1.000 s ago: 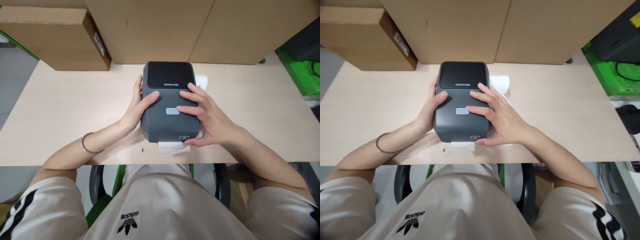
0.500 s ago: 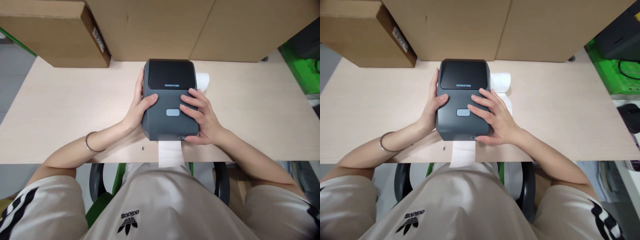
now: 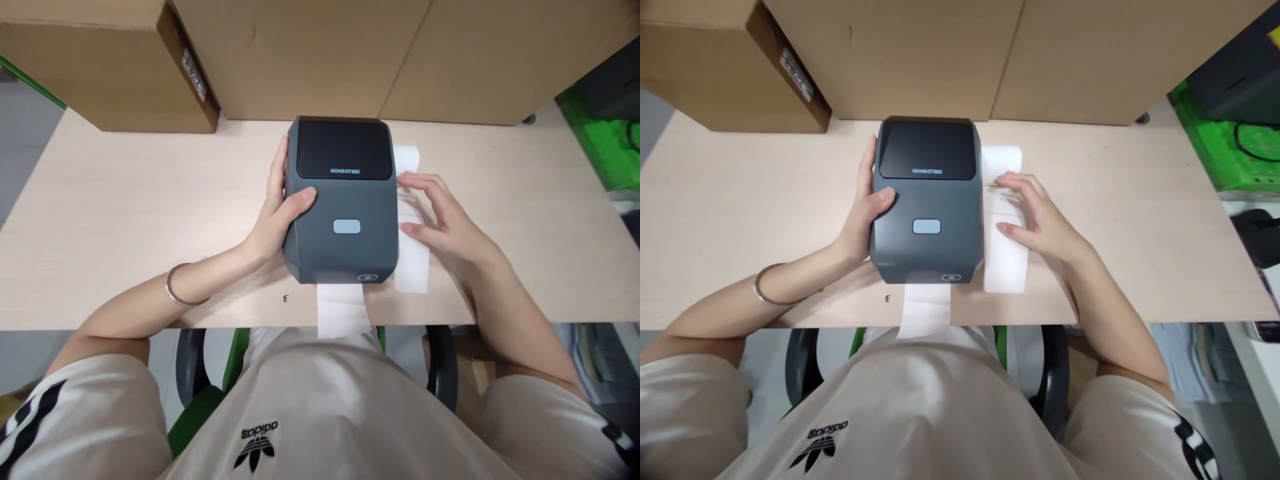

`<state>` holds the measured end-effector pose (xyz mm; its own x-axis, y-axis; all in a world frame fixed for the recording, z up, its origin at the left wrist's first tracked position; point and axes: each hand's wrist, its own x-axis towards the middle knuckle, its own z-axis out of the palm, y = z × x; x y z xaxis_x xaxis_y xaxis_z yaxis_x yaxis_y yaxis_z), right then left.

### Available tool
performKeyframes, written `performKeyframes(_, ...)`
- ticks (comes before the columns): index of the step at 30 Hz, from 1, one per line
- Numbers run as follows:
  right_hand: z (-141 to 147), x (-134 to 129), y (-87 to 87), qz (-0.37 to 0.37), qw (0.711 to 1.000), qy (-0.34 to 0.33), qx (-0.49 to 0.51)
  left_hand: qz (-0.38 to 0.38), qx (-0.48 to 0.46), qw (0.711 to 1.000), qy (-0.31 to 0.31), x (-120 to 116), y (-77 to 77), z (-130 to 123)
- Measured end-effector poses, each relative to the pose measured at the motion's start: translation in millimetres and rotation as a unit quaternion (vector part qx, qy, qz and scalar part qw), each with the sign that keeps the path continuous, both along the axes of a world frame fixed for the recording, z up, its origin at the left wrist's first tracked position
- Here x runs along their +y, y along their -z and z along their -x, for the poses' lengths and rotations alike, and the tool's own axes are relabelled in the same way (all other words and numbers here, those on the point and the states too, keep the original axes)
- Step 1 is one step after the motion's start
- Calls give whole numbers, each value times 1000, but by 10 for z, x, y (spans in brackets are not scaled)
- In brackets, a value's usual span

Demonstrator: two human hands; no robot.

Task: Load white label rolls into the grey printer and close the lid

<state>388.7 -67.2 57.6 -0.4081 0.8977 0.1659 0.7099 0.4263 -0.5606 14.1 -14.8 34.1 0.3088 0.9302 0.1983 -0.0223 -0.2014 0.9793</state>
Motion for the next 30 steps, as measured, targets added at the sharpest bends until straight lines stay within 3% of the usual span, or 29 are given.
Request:
performKeyframes(4, 3, 126, 136, 1, 997, -50, -56, -8, 0, 1000, -3, 14, 30, 2)
performKeyframes(9, 153, 59, 209, 91, 991, -78, -67, -3, -13, 1000, 1, 32, 88, 10)
performKeyframes(14, 211, -40, 133, 117, 985, -83, -95, -11, 5, 1000, 11, 39, 143, 41)
performKeyframes(20, 178, 42, 3, 126, 989, -61, -49, -85, -29, 995, 40, 217, 453, 87)
performKeyframes(23, 138, 68, -152, 32, 998, -3, -59, -89, -34, 995, 42, 272, 510, 92)
performKeyframes(26, 218, 44, -371, -171, 983, 51, -45, -91, -40, 994, 49, 266, 480, 83)
performKeyframes(28, 373, 7, -495, -279, 960, 19, -5, -97, -41, 993, 52, 243, 453, 75)
performKeyframes(30, 577, -30, -561, -335, 940, -58, 24, -107, -35, 993, 43, 214, 428, 68)
